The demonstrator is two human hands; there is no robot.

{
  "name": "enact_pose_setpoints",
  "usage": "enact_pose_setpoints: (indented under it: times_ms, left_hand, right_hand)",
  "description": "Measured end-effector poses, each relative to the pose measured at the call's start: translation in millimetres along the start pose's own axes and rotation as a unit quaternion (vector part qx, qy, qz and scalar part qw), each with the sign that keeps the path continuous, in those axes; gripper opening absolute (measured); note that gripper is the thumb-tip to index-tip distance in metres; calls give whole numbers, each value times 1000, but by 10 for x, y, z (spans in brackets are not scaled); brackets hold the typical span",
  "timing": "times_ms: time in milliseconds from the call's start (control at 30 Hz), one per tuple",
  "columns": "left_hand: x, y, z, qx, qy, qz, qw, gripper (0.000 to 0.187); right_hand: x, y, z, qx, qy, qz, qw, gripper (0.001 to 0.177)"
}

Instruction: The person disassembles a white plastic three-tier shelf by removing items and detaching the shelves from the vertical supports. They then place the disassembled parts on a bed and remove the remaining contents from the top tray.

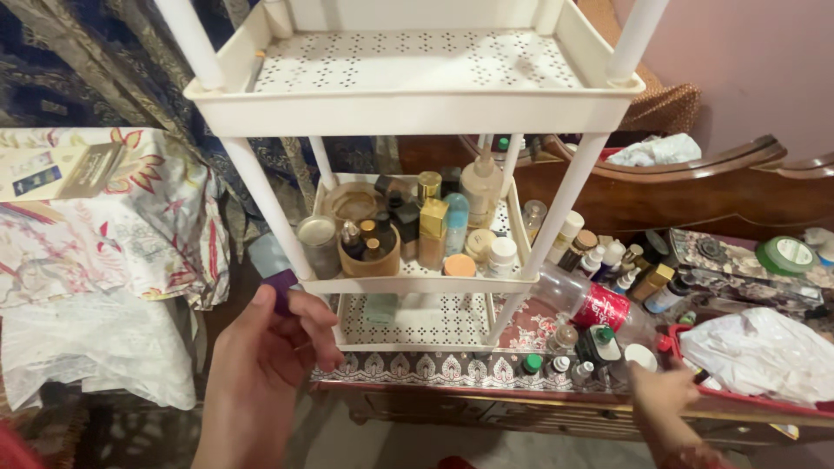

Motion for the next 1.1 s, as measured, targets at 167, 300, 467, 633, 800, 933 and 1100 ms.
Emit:
enact_pose_setpoints:
  times_ms: [167, 300, 467, 633, 800, 933, 1100]
  left_hand:
    - [-84, 10, 79, 3, -4, 4, 1000, 52]
    - [-242, 73, 121, 27, -32, 1, 999, 54]
    - [-557, 191, 195, 44, -70, 19, 996, 51]
    - [-1028, 251, 465, 88, -29, 79, 993, 51]
    - [-1553, 363, 722, 70, -1, 119, 990, 50]
    - [-1912, 472, 865, 90, -67, 35, 993, 43]
    - [-2263, 550, 945, 54, 32, 25, 998, 33]
  right_hand:
    - [-257, -594, -291, 34, 95, 109, 989, 57]
    - [-656, -912, -1673, -209, 204, 83, 953, 48]
    - [-1210, -1597, -3740, -444, 336, 37, 830, 41]
    - [-1450, -2470, -5119, -573, 461, -60, 675, 18]
    - [-1229, -2975, -6220, -574, 412, -193, 681, 8]
    - [-632, -3187, -6821, -542, 26, -301, 784, 23]
    - [-49, -3342, -7054, -479, -18, -390, 786, 28]
Point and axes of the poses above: each hand's wrist, its own y-axis towards the middle knuckle, its own x-axis out of the palm, z = x × y, the point moved 4 cm from there along y, towards the middle knuckle, and after that the axes turned 12 degrees about y, right-handed, at the moved point
